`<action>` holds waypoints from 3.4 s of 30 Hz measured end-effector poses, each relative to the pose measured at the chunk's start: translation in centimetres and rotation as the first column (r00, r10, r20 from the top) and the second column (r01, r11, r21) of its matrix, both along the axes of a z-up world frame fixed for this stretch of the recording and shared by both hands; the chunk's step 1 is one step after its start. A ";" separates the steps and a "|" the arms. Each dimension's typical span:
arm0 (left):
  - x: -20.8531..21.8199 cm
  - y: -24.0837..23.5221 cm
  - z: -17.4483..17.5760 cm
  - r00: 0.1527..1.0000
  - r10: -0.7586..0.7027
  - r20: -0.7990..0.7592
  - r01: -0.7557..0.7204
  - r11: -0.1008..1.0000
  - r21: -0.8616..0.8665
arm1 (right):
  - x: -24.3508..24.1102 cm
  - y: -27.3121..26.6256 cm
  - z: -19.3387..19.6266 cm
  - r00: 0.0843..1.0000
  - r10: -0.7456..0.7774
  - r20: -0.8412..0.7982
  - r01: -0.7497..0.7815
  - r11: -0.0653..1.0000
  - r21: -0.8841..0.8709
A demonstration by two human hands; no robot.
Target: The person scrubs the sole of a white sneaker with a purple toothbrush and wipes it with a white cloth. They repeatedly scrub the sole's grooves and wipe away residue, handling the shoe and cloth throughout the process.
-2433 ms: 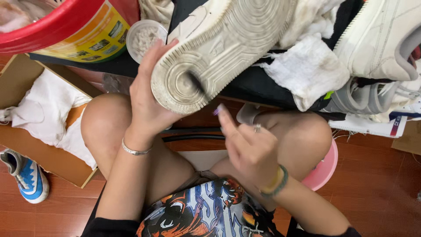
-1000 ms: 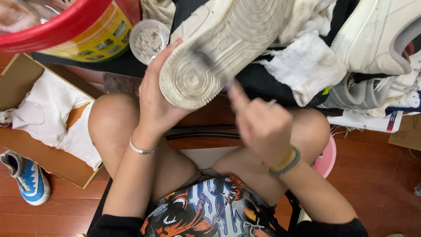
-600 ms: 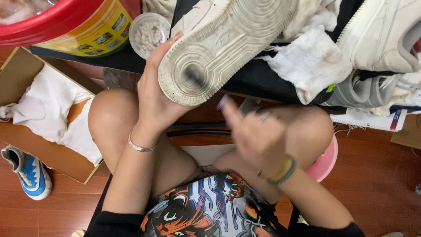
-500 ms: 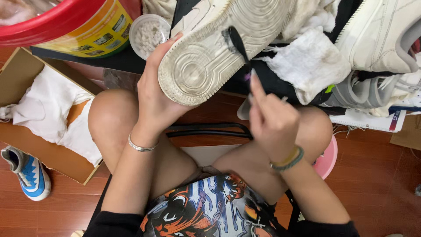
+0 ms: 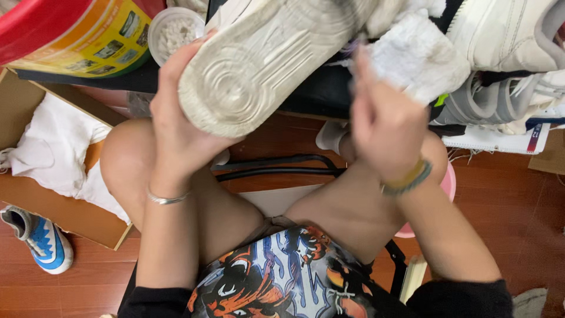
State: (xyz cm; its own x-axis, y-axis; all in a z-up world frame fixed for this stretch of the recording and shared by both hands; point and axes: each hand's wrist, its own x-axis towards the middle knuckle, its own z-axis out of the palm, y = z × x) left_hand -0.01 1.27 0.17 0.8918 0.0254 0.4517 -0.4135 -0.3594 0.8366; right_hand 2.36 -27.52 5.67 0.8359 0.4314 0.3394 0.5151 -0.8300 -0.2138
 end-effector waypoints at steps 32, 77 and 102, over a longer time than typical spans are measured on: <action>-1.2 3.4 0.2 0.988 -0.070 -0.135 0.065 0.997 -0.044 | 4.2 -0.7 -0.4 0.993 0.086 -0.085 -0.078 0.993 0.088; -0.9 2.8 0.8 0.995 -0.029 -0.095 0.028 1.000 -0.013 | -0.2 3.6 0.1 0.960 0.194 0.203 -0.138 0.956 -0.257; -1.3 2.8 0.3 0.994 -0.030 -0.102 0.030 1.000 -0.006 | 1.0 1.8 1.6 0.985 0.142 -0.097 -0.144 0.990 -0.013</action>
